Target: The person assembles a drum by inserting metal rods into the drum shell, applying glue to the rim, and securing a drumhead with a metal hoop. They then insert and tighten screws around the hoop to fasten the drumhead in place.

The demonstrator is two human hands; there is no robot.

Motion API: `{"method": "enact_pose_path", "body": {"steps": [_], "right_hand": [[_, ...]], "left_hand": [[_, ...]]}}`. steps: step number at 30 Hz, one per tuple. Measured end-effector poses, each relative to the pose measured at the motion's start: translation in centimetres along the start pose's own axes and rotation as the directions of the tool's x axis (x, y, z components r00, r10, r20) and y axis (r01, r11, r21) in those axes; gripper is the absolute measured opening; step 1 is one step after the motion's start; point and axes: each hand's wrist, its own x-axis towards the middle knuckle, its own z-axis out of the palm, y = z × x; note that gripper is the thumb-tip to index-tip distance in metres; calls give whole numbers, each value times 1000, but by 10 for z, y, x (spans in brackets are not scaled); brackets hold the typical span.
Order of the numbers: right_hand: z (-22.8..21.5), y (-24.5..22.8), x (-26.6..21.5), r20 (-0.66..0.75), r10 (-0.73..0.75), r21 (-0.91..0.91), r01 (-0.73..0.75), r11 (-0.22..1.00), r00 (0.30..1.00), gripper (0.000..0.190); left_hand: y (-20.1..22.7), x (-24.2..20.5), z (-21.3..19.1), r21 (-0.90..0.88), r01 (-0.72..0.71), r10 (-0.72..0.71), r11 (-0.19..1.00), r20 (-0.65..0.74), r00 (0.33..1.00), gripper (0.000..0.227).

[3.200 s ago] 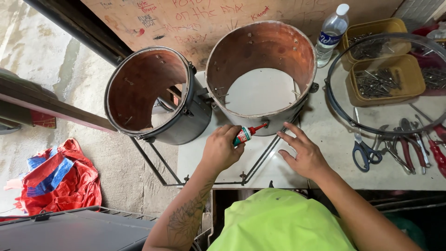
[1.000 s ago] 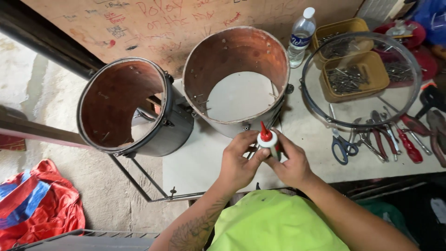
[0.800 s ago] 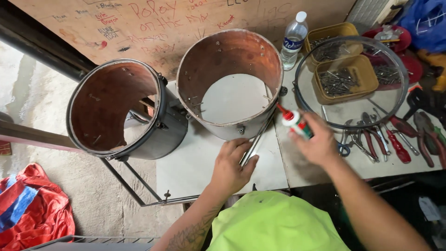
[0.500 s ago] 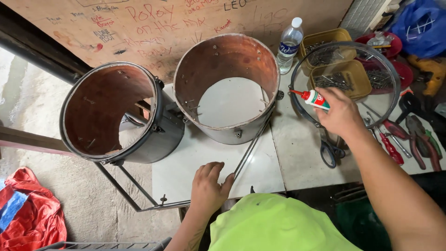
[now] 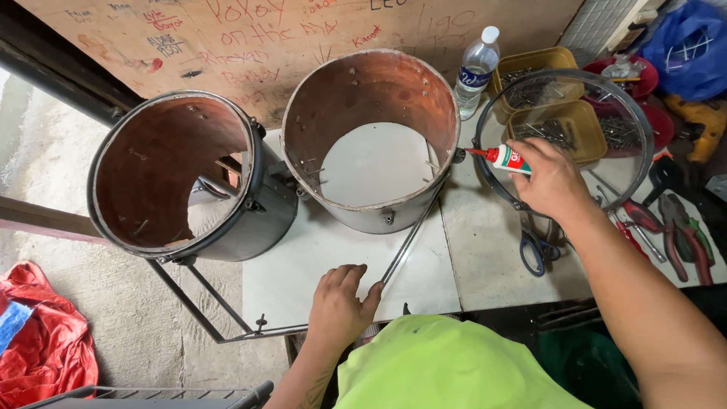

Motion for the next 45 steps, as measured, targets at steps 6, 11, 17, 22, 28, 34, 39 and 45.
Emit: {"method": "enact_pose_path", "body": {"steps": [6,11,17,22,28,34,39,45], "right_hand": [[7,10,2,-69,-90,-66,86,994,994,63],[12,17,3,-114,-150,-110,138,984,982,64],[11,21,7,-109,-138,-107,127,986,984,64],[7,17,9,-118,-154,-117,141,983,981,63],[11,24,11,-136,-185,-159,163,974,973,63],[9,23,12,-195,-257,-153,229,961,947,62],[-8,3,12,-26,-47,-74,45,996,999,63],[-13,3,-3,-57,10,139,-2,990,998,64]], "left_hand": [[1,2,-2,-13,-6,7,1000,3,1000,37],[2,1,-3,-8,2,-2,1000,11,1000,38],[1,1,-2,-4,-9,9,1000,3,1000,37],[0,0,-1,-2,2,-2,1000,15,1000,38],[0,1,-1,-13,-21,21,1000,-6,1000,38],[0,2,-2,-5,-12,12,1000,-2,1000,37],[1,3,-2,-10,-22,22,1000,-6,1000,37],[18,32,3,-66,115,-103,991,172,980,48]]}}
